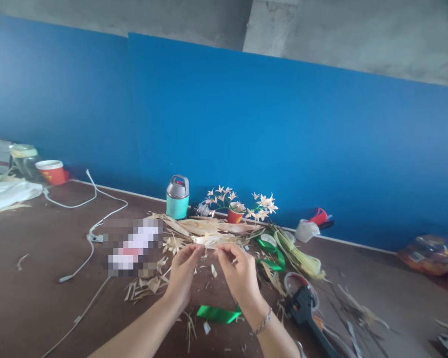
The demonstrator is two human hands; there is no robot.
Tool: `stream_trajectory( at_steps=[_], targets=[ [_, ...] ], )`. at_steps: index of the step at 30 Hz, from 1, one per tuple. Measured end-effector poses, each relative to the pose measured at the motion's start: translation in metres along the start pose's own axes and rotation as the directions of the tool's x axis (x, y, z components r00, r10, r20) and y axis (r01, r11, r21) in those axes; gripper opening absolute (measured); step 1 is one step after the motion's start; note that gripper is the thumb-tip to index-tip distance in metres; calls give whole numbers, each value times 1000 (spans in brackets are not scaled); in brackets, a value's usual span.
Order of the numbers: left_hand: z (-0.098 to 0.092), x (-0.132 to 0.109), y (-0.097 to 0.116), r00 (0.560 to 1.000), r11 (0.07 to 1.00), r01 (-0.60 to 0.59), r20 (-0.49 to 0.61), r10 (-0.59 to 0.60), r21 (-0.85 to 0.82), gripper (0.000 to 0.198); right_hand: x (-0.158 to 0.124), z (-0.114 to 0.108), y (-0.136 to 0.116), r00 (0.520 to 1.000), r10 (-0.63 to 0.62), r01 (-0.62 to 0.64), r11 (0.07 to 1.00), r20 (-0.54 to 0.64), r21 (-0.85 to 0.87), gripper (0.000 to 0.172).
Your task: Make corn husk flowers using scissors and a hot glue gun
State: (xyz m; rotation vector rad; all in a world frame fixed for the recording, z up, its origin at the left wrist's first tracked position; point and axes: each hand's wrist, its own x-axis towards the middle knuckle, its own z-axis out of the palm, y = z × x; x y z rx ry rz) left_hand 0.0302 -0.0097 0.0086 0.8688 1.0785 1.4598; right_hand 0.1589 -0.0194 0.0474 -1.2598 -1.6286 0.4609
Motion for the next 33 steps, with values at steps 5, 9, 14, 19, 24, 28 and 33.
stream_trajectory(
  at_steps=[5, 9, 14, 19, 24, 28, 33],
  targets=[
    [4, -5, 6, 1000, 999, 19, 24, -17, -46, 27, -3, 0, 1, 973, -217, 206, 970, -75, -133, 15],
    [9, -9, 10, 997, 995, 54, 57, -50, -79, 29, -5, 1, 4, 943, -309, 280, 937, -124, -208, 12],
    [11, -11, 10, 999, 999, 40, 31, -39, -19, 28, -8, 1, 1, 893, -435, 395, 879, -112, -266, 12],
    [9, -10, 7, 999, 997, -35, -4, 35, 71, 28, -7, -3, -6, 864, -492, 433, 831, -101, -348, 12],
    [9, -10, 3, 998, 1000, 5, 67, -7, 24, 29, -5, -2, -2, 900, -432, 381, 843, -56, -379, 13],
    [10, -12, 3, 998, 1000, 23, 63, -24, 13, 28, -4, -1, 1, 900, -432, 373, 837, -64, -400, 12],
    [9, -12, 2, 995, 1000, 17, 97, -19, 17, 28, -4, 0, 3, 905, -420, 358, 842, -72, -403, 13]
  ],
)
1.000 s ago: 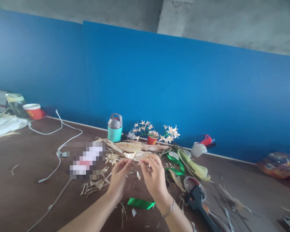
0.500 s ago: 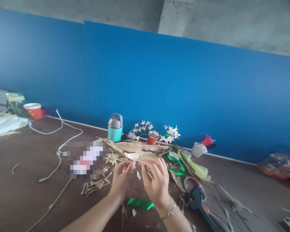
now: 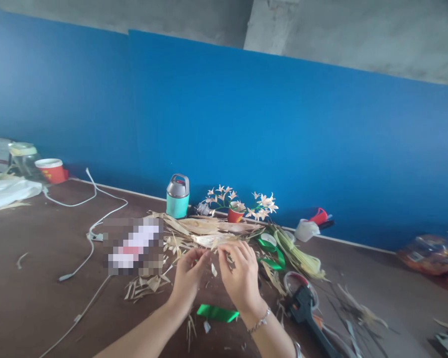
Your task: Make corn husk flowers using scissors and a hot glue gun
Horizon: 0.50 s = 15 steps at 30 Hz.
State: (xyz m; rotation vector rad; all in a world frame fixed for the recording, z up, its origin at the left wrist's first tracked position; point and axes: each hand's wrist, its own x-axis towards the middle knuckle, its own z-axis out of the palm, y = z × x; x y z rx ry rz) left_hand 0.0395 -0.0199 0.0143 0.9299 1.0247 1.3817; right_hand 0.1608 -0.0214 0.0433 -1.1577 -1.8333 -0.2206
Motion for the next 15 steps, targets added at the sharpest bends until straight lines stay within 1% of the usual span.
stream_trajectory(
  at_steps=[11, 15],
  targets=[
    [0, 0, 0, 1000, 1000, 1, 4, -1, -13, 28, 0, 1, 1, 999, 52, -52, 998, -8, 45, 12],
    [0, 0, -2, 999, 999, 32, 9, -32, -39, 29, 0, 1, 2, 998, 55, -55, 996, 8, 63, 11]
  ],
)
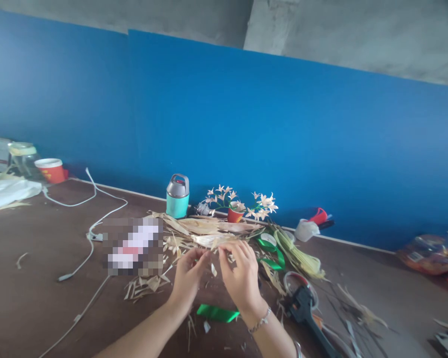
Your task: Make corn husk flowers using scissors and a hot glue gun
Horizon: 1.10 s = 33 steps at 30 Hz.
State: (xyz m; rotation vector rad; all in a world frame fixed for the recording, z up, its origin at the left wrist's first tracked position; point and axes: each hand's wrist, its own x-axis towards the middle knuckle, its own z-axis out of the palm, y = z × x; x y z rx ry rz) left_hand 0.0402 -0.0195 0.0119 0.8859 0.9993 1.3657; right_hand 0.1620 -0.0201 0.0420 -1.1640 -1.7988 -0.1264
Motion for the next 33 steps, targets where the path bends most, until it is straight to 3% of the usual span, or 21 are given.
stream_trajectory(
  at_steps=[16, 27, 33],
  targets=[
    [0, -2, 1, 1000, 998, 0, 5, 0, 60, 27, 0, 0, -2, 1000, 20, -20, 1000, -22, -13, 11],
    [-2, 0, 3, 980, 909, -191, 25, 196, 371, 24, 1, -1, -1, 999, 2, -2, 1000, -42, -2, 13],
    [-2, -1, 6, 975, 880, -206, 17, 221, 428, 21, 2, -1, -3, 999, 25, -25, 1000, -26, -10, 12]
  ],
)
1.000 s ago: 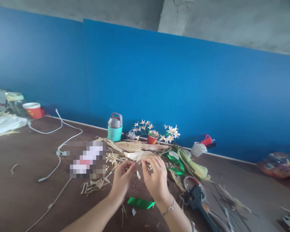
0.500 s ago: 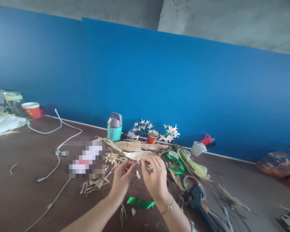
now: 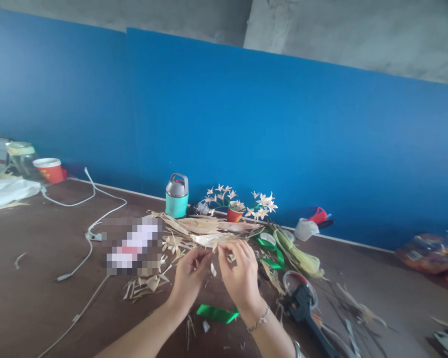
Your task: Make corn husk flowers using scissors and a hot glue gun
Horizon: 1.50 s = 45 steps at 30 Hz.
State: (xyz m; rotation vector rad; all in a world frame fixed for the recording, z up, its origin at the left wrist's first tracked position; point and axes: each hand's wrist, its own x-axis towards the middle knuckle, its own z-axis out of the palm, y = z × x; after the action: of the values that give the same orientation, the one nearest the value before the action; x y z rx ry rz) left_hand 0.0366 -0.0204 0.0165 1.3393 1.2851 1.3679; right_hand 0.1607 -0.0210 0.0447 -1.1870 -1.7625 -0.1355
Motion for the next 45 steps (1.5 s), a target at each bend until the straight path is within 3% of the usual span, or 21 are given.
stream_trajectory(
  at_steps=[12, 24, 35, 45],
  targets=[
    [-1, -1, -6, 993, 987, -103, -38, 108, 120, 18, 0, 2, 2, 1000, 3, -3, 1000, 5, 1, 12],
    [-1, -1, -3, 995, 993, -88, -36, 92, 83, 19, 1, 2, 2, 1000, -15, 15, 1000, 3, -25, 12],
    [-2, -1, 1, 999, 996, -50, -6, 51, 79, 21, 3, -2, 6, 995, -31, 26, 999, 98, 45, 11],
    [-2, 0, 0, 998, 992, -60, -5, 61, 106, 22, 3, -3, 5, 994, -64, 64, 998, 85, -2, 12]
  ],
)
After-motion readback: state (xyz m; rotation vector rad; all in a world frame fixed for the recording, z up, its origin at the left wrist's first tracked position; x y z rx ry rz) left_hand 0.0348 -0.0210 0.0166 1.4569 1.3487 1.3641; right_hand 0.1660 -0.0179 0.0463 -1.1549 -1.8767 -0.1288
